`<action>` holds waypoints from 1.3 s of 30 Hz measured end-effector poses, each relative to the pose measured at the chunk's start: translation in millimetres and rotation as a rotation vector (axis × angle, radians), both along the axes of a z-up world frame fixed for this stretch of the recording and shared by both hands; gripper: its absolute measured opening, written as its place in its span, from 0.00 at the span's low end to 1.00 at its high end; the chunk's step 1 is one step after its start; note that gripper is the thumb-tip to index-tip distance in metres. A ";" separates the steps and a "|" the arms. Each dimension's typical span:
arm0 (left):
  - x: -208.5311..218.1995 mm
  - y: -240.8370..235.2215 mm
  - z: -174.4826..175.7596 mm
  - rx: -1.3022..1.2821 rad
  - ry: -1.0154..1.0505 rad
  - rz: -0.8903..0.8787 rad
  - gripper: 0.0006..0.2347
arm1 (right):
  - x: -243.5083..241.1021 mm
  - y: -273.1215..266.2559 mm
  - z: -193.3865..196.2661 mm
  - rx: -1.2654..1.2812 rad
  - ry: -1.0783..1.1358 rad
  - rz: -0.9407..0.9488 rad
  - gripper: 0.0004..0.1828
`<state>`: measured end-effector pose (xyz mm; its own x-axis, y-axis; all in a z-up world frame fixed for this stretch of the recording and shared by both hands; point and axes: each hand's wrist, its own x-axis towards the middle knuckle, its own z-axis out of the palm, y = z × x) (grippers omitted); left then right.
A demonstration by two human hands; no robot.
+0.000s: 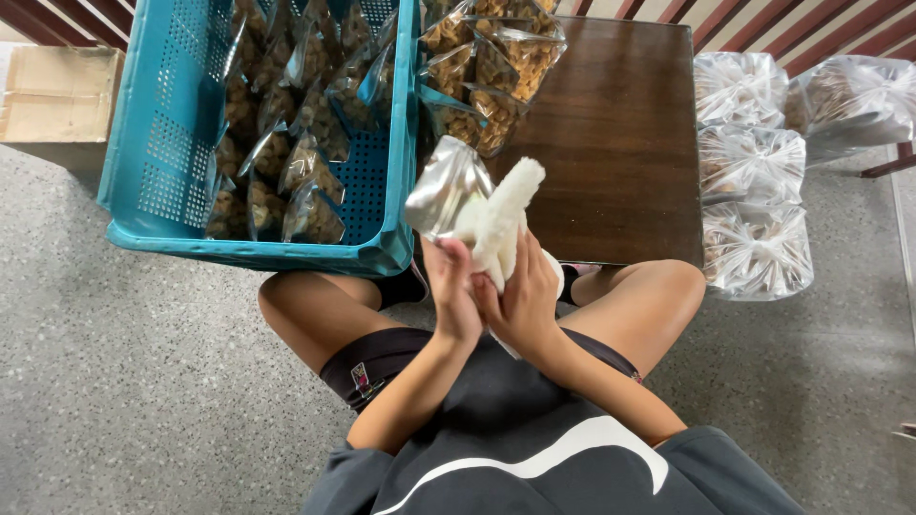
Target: The person wipes down small plastic packets of food using a white cloth and places them back into a blue crate.
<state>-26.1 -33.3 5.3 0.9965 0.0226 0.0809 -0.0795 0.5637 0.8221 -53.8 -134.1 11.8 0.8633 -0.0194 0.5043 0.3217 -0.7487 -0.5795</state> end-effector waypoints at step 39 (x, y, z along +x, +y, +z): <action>-16.7 -32.6 -54.4 -0.294 0.259 -0.386 0.39 | 21.1 -16.9 43.5 0.058 0.091 0.045 0.36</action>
<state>-42.8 -65.9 -49.1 0.9232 -0.3642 -0.1229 0.3629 0.7206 0.5908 -32.7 -150.9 55.3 0.9063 -0.0066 0.4226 0.2981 -0.6988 -0.6502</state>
